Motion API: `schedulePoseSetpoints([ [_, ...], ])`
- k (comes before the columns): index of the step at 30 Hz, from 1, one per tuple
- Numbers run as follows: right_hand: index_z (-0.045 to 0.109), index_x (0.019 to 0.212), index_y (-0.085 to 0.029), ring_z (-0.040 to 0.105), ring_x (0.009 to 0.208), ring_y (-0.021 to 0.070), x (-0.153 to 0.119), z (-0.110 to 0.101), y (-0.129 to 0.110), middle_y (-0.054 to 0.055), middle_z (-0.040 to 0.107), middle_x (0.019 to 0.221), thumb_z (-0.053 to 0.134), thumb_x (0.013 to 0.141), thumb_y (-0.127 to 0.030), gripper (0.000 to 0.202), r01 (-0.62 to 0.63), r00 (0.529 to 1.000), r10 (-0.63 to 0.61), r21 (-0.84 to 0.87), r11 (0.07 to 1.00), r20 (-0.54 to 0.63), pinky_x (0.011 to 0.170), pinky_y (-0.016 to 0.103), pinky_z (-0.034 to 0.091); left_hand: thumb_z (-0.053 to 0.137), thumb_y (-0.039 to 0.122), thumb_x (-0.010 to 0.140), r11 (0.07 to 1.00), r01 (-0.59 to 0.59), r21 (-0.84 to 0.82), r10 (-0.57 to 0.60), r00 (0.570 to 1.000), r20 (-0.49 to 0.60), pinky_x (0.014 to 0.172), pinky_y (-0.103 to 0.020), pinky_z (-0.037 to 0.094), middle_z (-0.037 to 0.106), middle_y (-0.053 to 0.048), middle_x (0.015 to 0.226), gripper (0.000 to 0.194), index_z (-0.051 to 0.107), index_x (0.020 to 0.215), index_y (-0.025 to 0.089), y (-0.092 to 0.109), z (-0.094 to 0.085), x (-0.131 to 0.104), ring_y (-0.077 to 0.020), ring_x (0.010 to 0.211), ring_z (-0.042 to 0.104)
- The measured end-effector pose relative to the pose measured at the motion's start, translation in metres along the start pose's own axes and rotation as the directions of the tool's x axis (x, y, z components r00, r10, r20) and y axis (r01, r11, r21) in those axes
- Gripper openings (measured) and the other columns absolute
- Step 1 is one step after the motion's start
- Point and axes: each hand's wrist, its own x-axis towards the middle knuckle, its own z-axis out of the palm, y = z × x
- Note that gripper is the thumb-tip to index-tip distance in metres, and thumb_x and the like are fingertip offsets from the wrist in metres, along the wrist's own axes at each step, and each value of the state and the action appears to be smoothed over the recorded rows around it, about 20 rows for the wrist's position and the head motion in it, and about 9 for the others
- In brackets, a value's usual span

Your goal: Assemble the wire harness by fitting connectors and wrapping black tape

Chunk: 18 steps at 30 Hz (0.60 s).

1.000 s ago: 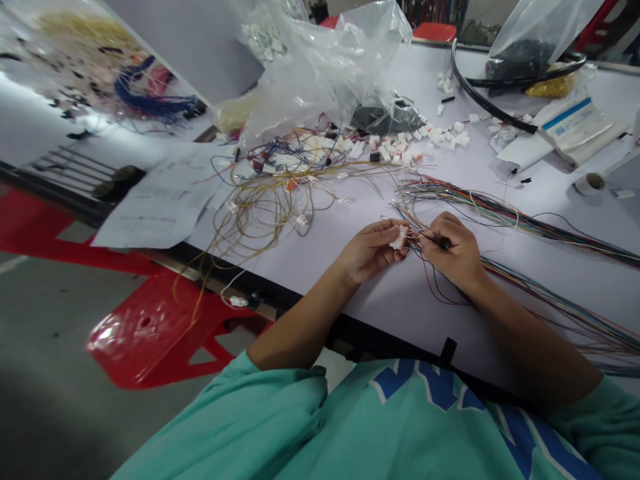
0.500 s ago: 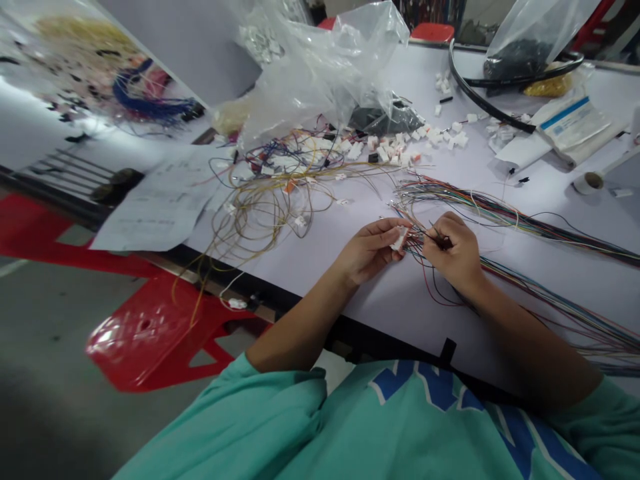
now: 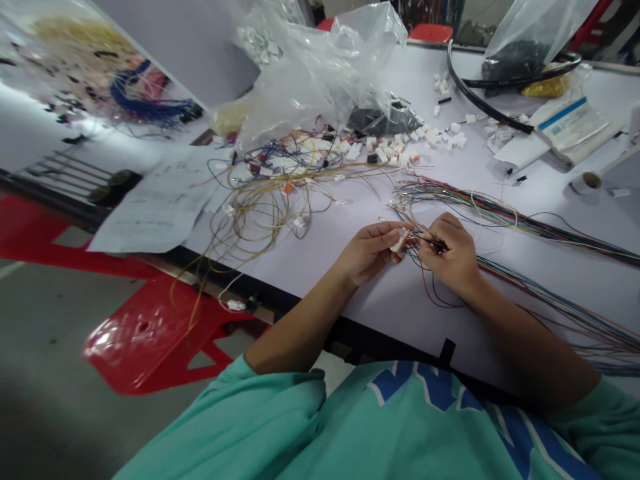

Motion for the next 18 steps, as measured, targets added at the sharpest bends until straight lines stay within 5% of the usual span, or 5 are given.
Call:
schedulePoseSetpoints([
  [11, 0.033, 0.057, -0.021, 0.040, 0.058, 0.0089, -0.0010, -0.0016, 0.0010, -0.003, 0.038, 0.062, 0.042, 0.070, -0.006, 0.022, 0.112, 0.986, -0.094, -0.130, 0.985, 0.139, 0.051, 0.021, 0.034, 0.075, 0.024, 0.059, 0.989, 0.053, 0.135, -0.046, 0.997, -0.055, 0.035, -0.016, 0.037, 0.059, 0.001, 0.052, 0.025, 0.068, 0.078, 0.010, 0.0049, -0.0022, -0.0003, -0.0066, 0.039, 0.050],
  [18, 0.035, 0.057, -0.021, 0.040, 0.057, 0.0089, -0.0011, -0.0004, 0.0033, -0.003, 0.039, 0.060, 0.045, 0.070, -0.007, 0.021, 0.058, 0.992, -0.049, -0.080, 0.995, 0.115, 0.052, 0.021, 0.034, 0.076, 0.027, 0.056, 0.983, 0.063, 0.174, -0.053, 0.997, -0.060, 0.033, -0.016, 0.037, 0.059, 0.002, 0.054, 0.029, 0.068, 0.078, 0.010, 0.0058, -0.0025, 0.0002, -0.0057, 0.037, 0.049],
])
